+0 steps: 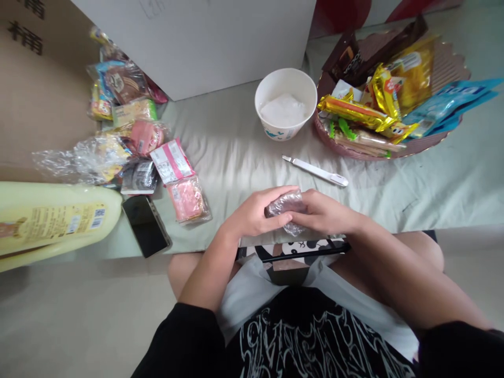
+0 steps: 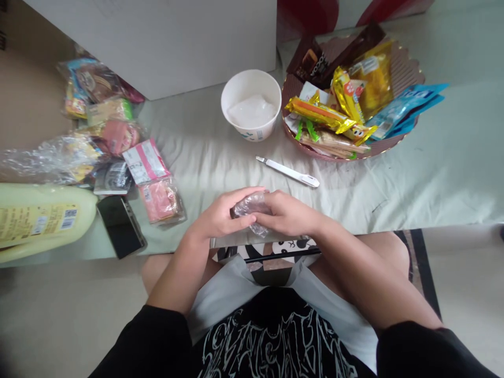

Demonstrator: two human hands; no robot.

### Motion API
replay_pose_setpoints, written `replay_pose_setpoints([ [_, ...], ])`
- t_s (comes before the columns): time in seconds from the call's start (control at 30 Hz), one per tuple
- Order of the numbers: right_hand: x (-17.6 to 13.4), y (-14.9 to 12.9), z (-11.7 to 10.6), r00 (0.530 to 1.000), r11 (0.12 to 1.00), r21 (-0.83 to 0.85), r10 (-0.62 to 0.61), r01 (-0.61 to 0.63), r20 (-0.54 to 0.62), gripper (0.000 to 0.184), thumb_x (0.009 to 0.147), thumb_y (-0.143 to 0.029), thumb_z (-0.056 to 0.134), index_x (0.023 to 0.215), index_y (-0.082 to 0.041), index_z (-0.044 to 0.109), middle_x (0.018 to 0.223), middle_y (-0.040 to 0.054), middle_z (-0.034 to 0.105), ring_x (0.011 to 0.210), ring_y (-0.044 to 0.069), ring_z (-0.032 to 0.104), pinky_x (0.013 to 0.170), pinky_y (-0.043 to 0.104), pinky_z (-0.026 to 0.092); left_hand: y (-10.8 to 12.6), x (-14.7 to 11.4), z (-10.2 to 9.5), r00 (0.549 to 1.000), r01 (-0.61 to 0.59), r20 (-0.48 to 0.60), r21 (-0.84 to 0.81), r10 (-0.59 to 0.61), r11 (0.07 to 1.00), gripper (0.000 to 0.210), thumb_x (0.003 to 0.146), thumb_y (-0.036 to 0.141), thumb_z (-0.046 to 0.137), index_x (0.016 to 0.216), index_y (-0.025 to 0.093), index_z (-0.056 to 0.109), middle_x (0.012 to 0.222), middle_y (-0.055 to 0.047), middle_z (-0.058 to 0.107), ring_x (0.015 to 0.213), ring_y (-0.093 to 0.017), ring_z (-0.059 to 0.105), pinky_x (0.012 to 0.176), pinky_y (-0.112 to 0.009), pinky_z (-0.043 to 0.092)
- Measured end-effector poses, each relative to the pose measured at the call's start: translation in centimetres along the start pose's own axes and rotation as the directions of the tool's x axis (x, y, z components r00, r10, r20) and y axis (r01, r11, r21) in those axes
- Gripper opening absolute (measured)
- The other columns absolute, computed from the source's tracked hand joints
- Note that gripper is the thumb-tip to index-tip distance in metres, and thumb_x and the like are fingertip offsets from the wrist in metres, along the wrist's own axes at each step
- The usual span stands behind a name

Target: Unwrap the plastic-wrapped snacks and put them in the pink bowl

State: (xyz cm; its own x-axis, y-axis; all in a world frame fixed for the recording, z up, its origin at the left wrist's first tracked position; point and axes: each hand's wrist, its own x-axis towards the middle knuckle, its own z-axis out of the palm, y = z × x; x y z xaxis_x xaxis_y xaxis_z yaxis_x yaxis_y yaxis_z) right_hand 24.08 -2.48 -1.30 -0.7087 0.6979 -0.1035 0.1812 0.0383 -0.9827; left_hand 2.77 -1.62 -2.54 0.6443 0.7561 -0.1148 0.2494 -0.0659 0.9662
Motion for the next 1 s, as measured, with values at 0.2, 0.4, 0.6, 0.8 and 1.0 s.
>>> replay_pose_setpoints([
  [0.2, 0.0, -0.1, -0.2, 0.996, 0.999, 0.028, 0.048, -0.046, -0.08, 0.023, 0.097, -0.037, 0.059, 0.082, -0.019, 0.063, 0.061, -0.0062, 0.049, 0.056, 0.009, 0.041, 0.053, 0.025, 0.036, -0.5, 0.1, 0.3, 0.998, 0.026, -0.065, -0.021, -0.027, 0.999, 0.042, 0.103, 0.042, 0.051, 0.139, 0.026, 0.064, 0.143, -0.01, 0.068, 0.131, -0.026, 0.066, 0.113, -0.043, 0.054],
  [0.4, -0.1, 0.0, -0.2, 0.981, 0.999, 0.046, -0.002, 0.011, -0.195, 0.021, 0.097, -0.034, 0.057, 0.097, -0.018, 0.07, 0.077, 0.0001, 0.065, 0.069, 0.013, 0.055, 0.065, 0.029, 0.046, 0.0, 0.1, 0.7, 0.917, -0.153, -0.345, 0.165, 0.203, 0.974, 0.044, 0.092, 0.035, 0.068, 0.135, 0.025, 0.063, 0.143, -0.011, 0.065, 0.135, -0.029, 0.061, 0.116, -0.045, 0.049],
  [0.6, -0.1, -0.1, 0.2, 0.942, 0.998, 0.052, 0.047, -0.032, -0.333, 0.025, 0.094, -0.041, 0.063, 0.098, -0.018, 0.072, 0.075, 0.0, 0.065, 0.066, 0.014, 0.054, 0.062, 0.029, 0.044, -0.3, 0.2, 1.1, 0.951, 0.018, -0.305, -0.137, -0.06, 0.99, 0.043, 0.094, 0.049, 0.066, 0.129, 0.023, 0.065, 0.113, -0.007, 0.075, 0.091, -0.019, 0.07, 0.08, -0.028, 0.057],
  [0.8, 0.2, 0.8, 0.4, 0.651, 0.999, 0.027, 0.045, -0.038, -0.758, 0.025, 0.093, -0.046, 0.062, 0.097, -0.022, 0.065, 0.091, 0.0045, 0.069, 0.082, 0.018, 0.065, 0.074, 0.033, 0.052, -2.5, 0.9, 1.0, 0.87, 0.021, -0.448, -0.384, -0.206, 0.923, 0.05, 0.087, 0.068, 0.066, 0.102, 0.021, 0.075, 0.085, -0.003, 0.074, 0.077, -0.017, 0.068, 0.071, -0.028, 0.053],
  [1.0, 0.2, 1.0, 0.8, 0.791, 1.0, -0.015, 0.0, -0.012, -0.612, 0.064, 0.084, -0.064, 0.066, 0.13, -0.022, 0.055, 0.139, 0.0161, 0.061, 0.125, 0.031, 0.061, 0.1, 0.05, 0.054, -1.3, -0.3, 0.9, 0.87, 0.038, -0.493, 0.034, -0.017, 0.999, 0.058, 0.095, 0.069, 0.052, 0.094, 0.018, 0.078, 0.11, -0.011, 0.079, 0.105, -0.024, 0.073, 0.093, -0.034, 0.055],
])
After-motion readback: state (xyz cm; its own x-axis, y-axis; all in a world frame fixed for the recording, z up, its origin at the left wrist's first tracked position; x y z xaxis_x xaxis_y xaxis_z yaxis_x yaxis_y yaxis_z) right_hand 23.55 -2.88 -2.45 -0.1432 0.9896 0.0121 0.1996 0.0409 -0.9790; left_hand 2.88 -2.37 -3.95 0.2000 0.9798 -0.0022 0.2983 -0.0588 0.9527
